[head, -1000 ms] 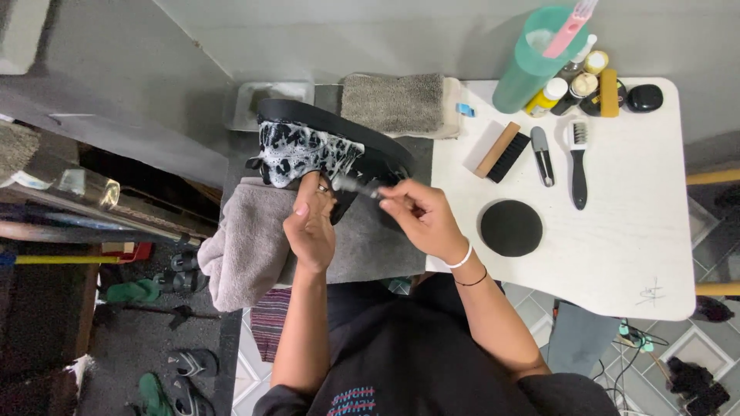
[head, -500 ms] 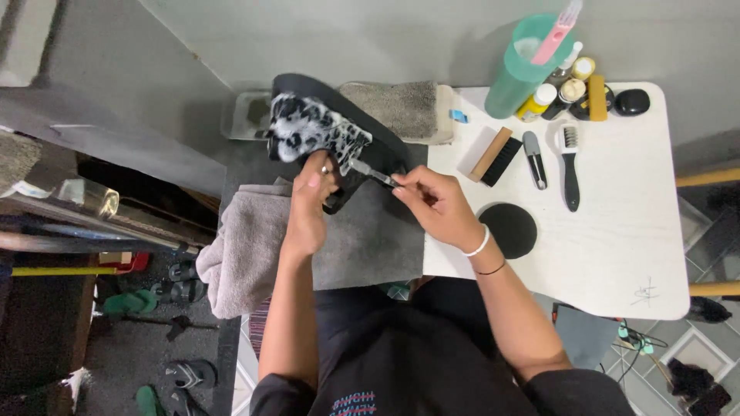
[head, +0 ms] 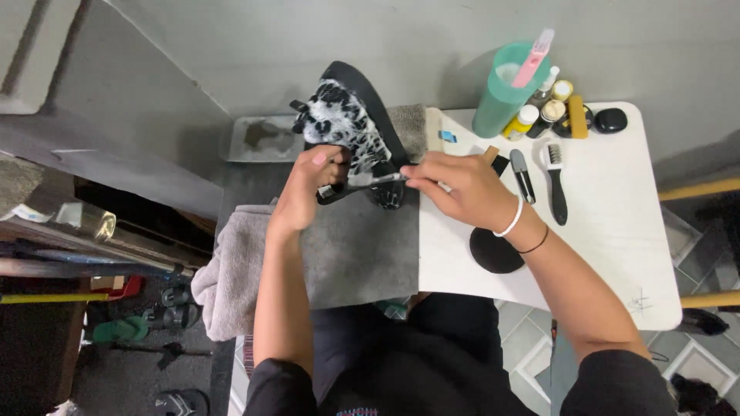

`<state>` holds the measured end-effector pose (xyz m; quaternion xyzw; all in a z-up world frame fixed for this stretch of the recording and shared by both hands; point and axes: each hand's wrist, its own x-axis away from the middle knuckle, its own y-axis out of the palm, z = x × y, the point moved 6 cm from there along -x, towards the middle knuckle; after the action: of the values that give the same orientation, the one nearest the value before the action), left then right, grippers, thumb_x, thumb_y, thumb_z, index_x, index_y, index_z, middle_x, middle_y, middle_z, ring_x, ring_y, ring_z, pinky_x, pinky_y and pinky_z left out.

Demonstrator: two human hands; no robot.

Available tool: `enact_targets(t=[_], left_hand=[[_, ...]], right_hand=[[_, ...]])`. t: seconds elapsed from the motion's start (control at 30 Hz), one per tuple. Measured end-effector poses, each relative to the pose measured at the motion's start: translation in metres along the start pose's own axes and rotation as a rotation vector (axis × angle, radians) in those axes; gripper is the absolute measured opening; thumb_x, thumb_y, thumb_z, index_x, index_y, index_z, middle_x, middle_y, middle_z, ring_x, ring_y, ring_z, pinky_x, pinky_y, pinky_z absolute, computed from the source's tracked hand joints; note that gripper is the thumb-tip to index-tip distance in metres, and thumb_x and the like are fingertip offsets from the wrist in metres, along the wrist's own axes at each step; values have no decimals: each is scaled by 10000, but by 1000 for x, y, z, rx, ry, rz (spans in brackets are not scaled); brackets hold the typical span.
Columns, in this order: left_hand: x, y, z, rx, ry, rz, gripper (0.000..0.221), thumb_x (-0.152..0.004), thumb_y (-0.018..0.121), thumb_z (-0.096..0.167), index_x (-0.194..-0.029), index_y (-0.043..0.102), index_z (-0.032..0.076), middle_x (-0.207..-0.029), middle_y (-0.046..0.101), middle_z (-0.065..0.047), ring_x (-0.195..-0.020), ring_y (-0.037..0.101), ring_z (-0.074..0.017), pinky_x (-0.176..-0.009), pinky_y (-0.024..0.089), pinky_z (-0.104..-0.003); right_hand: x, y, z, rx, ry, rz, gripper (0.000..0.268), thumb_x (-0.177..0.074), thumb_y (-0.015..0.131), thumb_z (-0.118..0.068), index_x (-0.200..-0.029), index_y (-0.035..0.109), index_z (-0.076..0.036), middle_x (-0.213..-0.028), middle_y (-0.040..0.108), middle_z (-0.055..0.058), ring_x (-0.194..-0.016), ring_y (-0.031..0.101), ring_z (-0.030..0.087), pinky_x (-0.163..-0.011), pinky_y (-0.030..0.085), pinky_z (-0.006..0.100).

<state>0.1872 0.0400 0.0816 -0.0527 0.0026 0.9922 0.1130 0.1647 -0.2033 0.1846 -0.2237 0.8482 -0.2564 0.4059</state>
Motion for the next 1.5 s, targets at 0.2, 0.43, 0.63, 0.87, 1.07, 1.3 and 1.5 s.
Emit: enact_targets(t=[0.2, 0.43, 0.63, 0.87, 1.07, 1.3, 1.5], left_hand=[[-30, -7, -6, 99, -1, -78, 531, -961, 469, 496, -1118, 552, -5, -965, 462, -130, -787, 554, -252, -794, 527, -415], [-45, 1, 8, 128, -84, -213, 353, -974, 465, 334, -1005, 564, -4, -940, 452, -119, -770, 522, -265, -759, 513, -403], [-49, 11, 31, 114, -129, -271, 257, -967, 494, 273, -927, 552, 27, -846, 464, -98, -729, 525, -216, -731, 520, -363], [-61, 16, 35, 60, -184, -286, 296, -975, 549, 291, -884, 611, 17, -813, 487, -93, -751, 569, -223, -780, 568, -413], [-69, 11, 33, 11, -117, -398, 259, -980, 523, 245, -854, 657, 63, -773, 474, -48, -701, 546, -171, -722, 557, -354], [-63, 22, 51, -65, -37, -463, 345, -1020, 456, 209, -1036, 739, 12, -773, 494, -23, -654, 477, -150, -636, 541, -339], [-67, 18, 43, -58, -77, -432, 306, -1006, 469, 197, -965, 697, -3, -778, 451, -40, -701, 435, -148, -656, 509, -327]], right_hand=[[-11, -12, -12, 115, -69, -37, 114, -1007, 683, -88, -897, 711, -77, -653, 591, 51, -575, 637, 220, -530, 526, 316], [-3, -12, -9, 219, -101, -58, 110, -1009, 664, -105, -912, 714, -112, -657, 594, 20, -538, 630, 204, -486, 520, 306], [-4, -10, -17, 320, -62, -121, 134, -1019, 645, -102, -899, 706, -104, -693, 631, 36, -511, 629, 196, -474, 523, 318], [-5, -9, -29, 557, -113, -63, 230, -1046, 659, -111, -820, 628, -142, -691, 550, -29, -458, 545, 144, -444, 451, 258], [-10, -3, -25, 553, -75, -131, 196, -1037, 676, -129, -841, 671, -137, -706, 590, -4, -470, 564, 147, -474, 468, 240], [-7, 1, -26, 571, -74, -148, 168, -1023, 655, -105, -859, 679, -135, -690, 600, -1, -456, 580, 164, -453, 486, 278], [-8, -8, -24, 555, -36, -120, 150, -1041, 632, -140, -913, 708, -153, -714, 616, 11, -446, 565, 162, -456, 471, 257]])
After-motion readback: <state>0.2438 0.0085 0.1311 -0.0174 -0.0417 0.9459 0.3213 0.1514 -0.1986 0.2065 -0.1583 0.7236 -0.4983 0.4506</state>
